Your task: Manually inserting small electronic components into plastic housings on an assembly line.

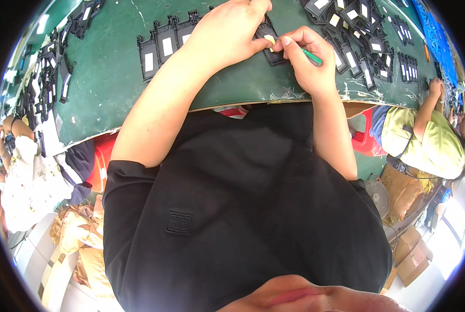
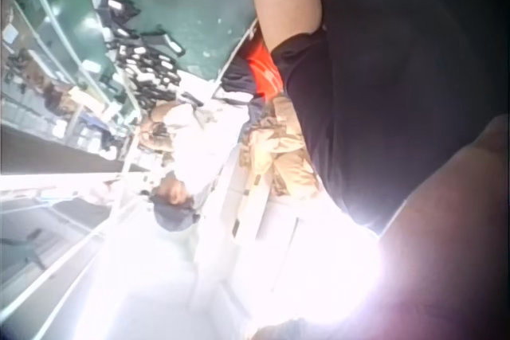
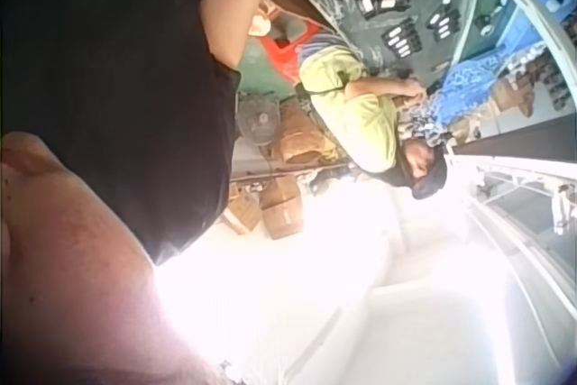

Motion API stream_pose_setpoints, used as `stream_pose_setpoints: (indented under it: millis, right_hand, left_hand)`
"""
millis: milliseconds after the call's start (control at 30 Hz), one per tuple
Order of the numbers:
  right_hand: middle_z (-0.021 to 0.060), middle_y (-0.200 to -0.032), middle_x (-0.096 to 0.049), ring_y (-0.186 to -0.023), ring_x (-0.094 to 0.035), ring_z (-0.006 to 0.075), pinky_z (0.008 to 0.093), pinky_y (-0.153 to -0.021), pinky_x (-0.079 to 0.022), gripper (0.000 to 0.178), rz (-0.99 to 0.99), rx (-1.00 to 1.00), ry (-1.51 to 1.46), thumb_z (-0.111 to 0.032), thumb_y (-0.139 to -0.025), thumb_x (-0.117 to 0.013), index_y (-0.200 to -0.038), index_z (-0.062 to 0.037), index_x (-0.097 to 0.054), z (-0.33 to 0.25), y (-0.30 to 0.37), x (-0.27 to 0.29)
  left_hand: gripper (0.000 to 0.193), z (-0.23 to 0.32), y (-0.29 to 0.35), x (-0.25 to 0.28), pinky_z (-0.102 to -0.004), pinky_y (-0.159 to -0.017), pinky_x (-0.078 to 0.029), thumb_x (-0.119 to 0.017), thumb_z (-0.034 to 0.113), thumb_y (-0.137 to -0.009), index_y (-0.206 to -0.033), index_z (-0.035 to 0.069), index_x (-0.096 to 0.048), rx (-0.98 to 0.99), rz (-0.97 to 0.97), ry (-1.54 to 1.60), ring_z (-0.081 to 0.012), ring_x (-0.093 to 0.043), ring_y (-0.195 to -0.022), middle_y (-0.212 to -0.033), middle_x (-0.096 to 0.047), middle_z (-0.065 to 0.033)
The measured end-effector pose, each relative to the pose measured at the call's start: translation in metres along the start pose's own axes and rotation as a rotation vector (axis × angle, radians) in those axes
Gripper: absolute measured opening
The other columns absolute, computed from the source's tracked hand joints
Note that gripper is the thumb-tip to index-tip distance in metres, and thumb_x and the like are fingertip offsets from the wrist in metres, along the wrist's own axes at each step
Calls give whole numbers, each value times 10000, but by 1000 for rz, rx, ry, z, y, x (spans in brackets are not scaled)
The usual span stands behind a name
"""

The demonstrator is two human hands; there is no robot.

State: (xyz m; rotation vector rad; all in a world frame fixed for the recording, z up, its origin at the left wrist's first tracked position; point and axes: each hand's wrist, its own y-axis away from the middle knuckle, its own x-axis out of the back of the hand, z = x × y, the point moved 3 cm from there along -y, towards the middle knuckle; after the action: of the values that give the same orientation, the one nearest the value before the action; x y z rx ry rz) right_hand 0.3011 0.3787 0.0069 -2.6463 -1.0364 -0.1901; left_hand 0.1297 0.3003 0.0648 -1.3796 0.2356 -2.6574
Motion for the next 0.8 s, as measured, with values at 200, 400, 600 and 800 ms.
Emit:
stream_pose_setpoints:
  millis: [200, 400, 600, 800]
  right_hand:
    - [38, -841, -750, -804, -676, 79, 264, -769, -547, 102, 12, 6, 19, -35, -971, -654, -877, 3, -666, 1, 1, 0]
    - [35, -832, -744, -801, -670, 81, 266, -767, -543, 106, -4, 36, 37, -28, -968, -644, -869, 4, -662, 0, 1, 0]
    - [39, -835, -743, -805, -669, 84, 268, -772, -544, 113, -1, 25, 7, -21, -967, -637, -858, 5, -658, 0, 0, -1]
    - [39, -843, -744, -807, -667, 83, 267, -778, -543, 111, 8, 29, 23, -16, -966, -633, -859, 3, -658, -1, 1, -1]
  left_hand:
    - [458, -1, 0, -1, -484, -860, -534, -784, 200, -827, -1137, 12, -503, -1, -20, -4, -418, -666, -960, -941, -677, -200]
    - [464, -11, 0, -10, -483, -861, -534, -787, 209, -826, -1140, 7, -511, -22, -2, -30, -420, -666, -963, -947, -676, -206]
    - [460, 1, 0, 1, -485, -857, -535, -789, 217, -829, -1132, 4, -515, 17, -38, -11, -426, -666, -958, -944, -672, -215]
    - [462, -4, 1, -3, -485, -853, -536, -788, 224, -833, -1130, 1, -513, -9, -27, -24, -429, -667, -953, -939, -668, -224]
